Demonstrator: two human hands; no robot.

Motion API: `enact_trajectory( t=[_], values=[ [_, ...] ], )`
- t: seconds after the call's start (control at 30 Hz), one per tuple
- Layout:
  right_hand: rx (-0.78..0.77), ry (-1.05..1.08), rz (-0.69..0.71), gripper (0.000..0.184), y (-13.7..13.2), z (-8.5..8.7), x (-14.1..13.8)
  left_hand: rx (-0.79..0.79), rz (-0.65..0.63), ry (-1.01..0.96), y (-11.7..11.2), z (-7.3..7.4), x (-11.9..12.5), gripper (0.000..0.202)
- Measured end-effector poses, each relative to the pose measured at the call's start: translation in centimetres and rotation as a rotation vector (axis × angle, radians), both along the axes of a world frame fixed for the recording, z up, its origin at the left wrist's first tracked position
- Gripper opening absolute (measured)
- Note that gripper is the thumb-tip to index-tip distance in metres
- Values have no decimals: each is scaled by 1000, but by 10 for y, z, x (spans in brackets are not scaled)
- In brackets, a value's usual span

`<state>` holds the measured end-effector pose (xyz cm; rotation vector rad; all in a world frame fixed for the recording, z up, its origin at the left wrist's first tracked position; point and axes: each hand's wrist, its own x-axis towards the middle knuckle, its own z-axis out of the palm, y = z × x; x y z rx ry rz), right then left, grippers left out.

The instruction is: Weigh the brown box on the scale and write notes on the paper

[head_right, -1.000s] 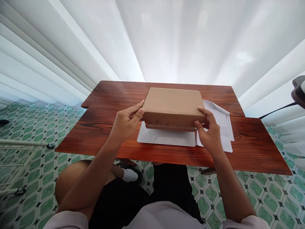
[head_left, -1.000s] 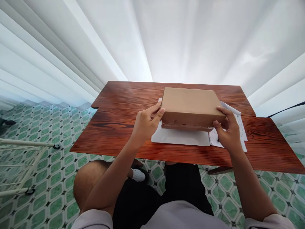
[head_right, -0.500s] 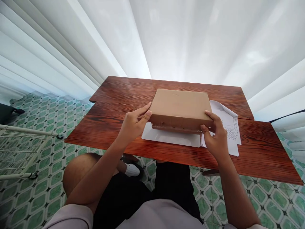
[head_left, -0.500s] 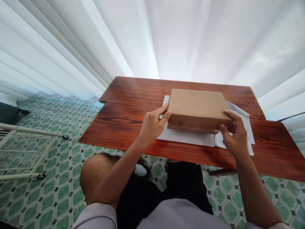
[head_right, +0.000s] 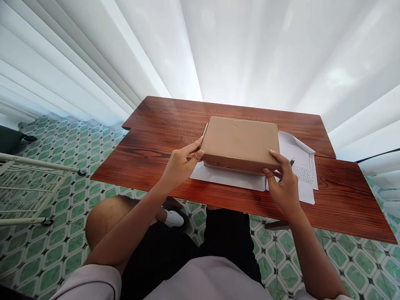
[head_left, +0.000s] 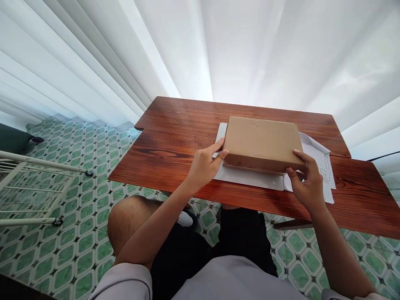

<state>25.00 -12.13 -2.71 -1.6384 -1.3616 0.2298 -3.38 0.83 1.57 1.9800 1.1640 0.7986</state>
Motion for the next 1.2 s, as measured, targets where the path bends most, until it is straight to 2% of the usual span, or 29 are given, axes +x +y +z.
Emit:
enact_trajectory(
  t=[0.3, 0.43, 0.5, 0.6, 0.67, 0.73, 0.77, 0.8, 0.87, 0.93, 0.97, 1.03, 1.07, 1.13, 1.2],
  values=[
    [-40, 77, 20, 54, 1, 1, 0, -5, -28, -6, 1, -5, -2, 63],
    [-67, 107, 77, 76, 2, -2, 6, 44, -90, -60, -1, -12, -9, 67],
    [-71, 113, 103, 89, 0, 0, 11, 140, -66, -62, -4, -15, -16, 59],
    [6, -21, 56, 99, -8, 12, 13, 433, -3, -19, -12, -18, -32, 31],
    [163, -201, -42, 89, -15, 25, 8, 638, -50, 29, -18, -18, -42, 16],
    [331, -379, -68, 62, -22, 39, -5, 793, -180, 73, -26, -15, -50, 8],
    [375, -448, -18, 43, -24, 44, -14, 850, -256, 93, -31, -13, -52, 6],
    [379, -480, 91, 27, -24, 48, -26, 890, -335, 108, -36, -10, -53, 6],
    [343, -512, 405, 18, -21, 51, -52, 932, -498, 98, -48, -3, -51, 10],
    [285, -580, 647, 12, -13, 46, -81, 977, -664, 22, -60, 2, -44, 10],
    [263, -606, 740, 12, -8, 41, -95, 1028, -740, -26, -66, 4, -39, 10],
    [275, -622, 916, 27, 1, 25, -121, 1109, -848, -156, -76, 5, -28, 13],
    [267, -599, 989, 31, 5, 16, -134, 1099, -929, -224, -80, 5, -22, 16],
    [154, -531, 1090, 34, 11, -2, -155, 979, -1144, -255, -86, 6, -11, 22],
    [-10, -441, 1160, 35, 14, -13, -171, 793, -1296, -151, -91, 6, -3, 25]
  ],
)
